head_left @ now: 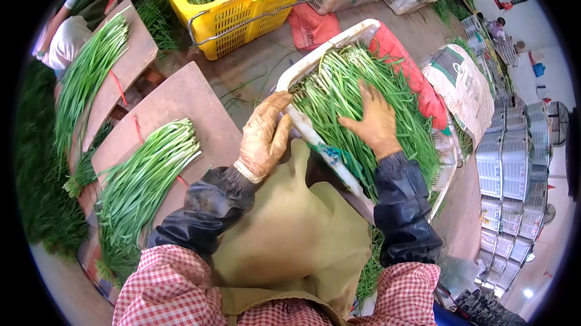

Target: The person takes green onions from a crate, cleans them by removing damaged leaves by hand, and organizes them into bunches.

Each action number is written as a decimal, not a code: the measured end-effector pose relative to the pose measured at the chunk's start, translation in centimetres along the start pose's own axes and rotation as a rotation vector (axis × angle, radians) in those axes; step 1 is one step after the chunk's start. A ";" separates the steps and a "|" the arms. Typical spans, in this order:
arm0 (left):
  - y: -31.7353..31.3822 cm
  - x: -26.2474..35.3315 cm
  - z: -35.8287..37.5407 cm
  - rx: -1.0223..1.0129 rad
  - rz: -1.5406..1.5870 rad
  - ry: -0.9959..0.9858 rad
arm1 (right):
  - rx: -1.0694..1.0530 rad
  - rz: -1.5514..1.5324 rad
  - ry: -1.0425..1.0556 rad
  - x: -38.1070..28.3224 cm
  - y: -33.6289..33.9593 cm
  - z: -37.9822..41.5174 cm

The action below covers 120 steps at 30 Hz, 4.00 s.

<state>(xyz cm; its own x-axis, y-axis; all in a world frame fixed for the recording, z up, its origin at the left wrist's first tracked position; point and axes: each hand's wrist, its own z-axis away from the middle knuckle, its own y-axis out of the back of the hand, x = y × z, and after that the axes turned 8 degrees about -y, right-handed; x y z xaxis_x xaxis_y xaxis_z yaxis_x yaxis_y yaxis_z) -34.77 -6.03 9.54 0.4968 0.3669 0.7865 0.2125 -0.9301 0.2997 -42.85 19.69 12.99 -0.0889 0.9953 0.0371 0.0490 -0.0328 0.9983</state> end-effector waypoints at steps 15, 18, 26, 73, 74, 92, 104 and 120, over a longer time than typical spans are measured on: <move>0.0 1.8 1.4 -0.082 0.095 0.020 | -0.237 -0.181 -0.424 3.6 -1.6 0.0; -0.3 1.6 1.5 -0.121 0.124 0.019 | -0.164 -0.111 -0.383 2.1 -1.5 0.3; -0.9 2.8 -0.3 -0.102 0.338 0.238 | -0.023 -1.248 -0.329 8.3 -2.6 3.0; -12.1 12.8 -13.7 -0.191 1.431 0.740 | 0.294 -0.975 -0.110 3.2 5.4 4.9; -12.1 14.5 -13.5 -0.240 1.299 0.544 | 0.371 -1.080 -0.063 4.3 6.4 5.1; -16.2 36.7 -3.2 -1.029 0.996 -0.228 | 0.755 -1.527 -0.292 18.0 32.5 37.7; -13.5 39.9 10.7 -0.980 1.450 0.284 | 0.542 -1.555 -0.292 10.0 26.5 38.3; -8.2 35.2 5.2 -0.585 0.973 0.144 | -0.003 -2.042 -0.419 -1.3 14.0 43.0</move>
<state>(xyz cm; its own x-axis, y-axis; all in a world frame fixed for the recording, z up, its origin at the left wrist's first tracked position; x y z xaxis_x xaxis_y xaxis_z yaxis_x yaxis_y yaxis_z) -14.67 14.60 31.94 0.1269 -0.4841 0.8658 -0.6521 -0.6984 -0.2949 0.76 21.87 24.93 0.1783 -0.4451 -0.8775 0.1940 0.8902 -0.4122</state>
